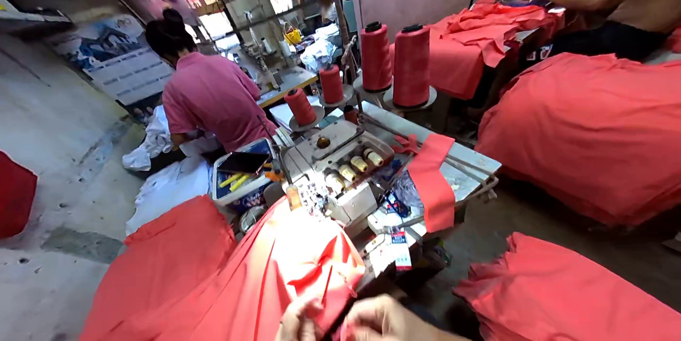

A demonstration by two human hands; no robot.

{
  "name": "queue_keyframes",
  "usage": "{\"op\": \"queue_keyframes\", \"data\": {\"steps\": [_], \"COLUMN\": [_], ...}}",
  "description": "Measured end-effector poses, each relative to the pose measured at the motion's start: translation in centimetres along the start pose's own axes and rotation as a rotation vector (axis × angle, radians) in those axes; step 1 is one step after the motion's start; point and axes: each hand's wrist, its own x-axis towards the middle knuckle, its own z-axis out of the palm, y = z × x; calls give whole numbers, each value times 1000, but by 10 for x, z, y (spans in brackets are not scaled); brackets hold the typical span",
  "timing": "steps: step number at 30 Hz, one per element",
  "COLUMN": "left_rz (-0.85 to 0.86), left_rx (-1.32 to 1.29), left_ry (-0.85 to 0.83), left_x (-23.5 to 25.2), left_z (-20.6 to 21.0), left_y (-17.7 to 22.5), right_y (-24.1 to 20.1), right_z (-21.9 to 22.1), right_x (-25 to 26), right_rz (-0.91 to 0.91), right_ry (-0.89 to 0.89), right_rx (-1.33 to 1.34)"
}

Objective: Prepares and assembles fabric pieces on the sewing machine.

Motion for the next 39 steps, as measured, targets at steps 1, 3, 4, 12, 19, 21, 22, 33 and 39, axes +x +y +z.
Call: {"op": "queue_keyframes", "data": {"steps": [1,3,4,12,19,21,22,33,39], "left_rz": [-59,-128,-100,373,307,218,173,-68,-89], "left_rx": [-164,-522,-570,83,156,-35,-183,-525,326], "left_ry": [67,85,68,-134,-482,-552,-583,-556,-855], "left_x": [-6,-21,-27,1,29,34,34,22,53], "left_z": [7,20,29,2,-8,-4,0,18,-49], "left_y": [-2,-3,-3,-31,-25,-33,-38,-43,-9], "right_y": [2,2,0,5,1,0,-1,4,48], "right_z": [1,-1,-2,-21,-40,-44,-45,-48,-21], "right_x": [2,8,11,15,22,23,24,16,-3], "right_rz": [17,63,100,271,89,80,76,-38,-18], "right_ry": [78,195,229,73,-337,-383,-391,-310,-85], "right_rx": [56,145,188,11,-139,-162,-159,-225,-368]}}
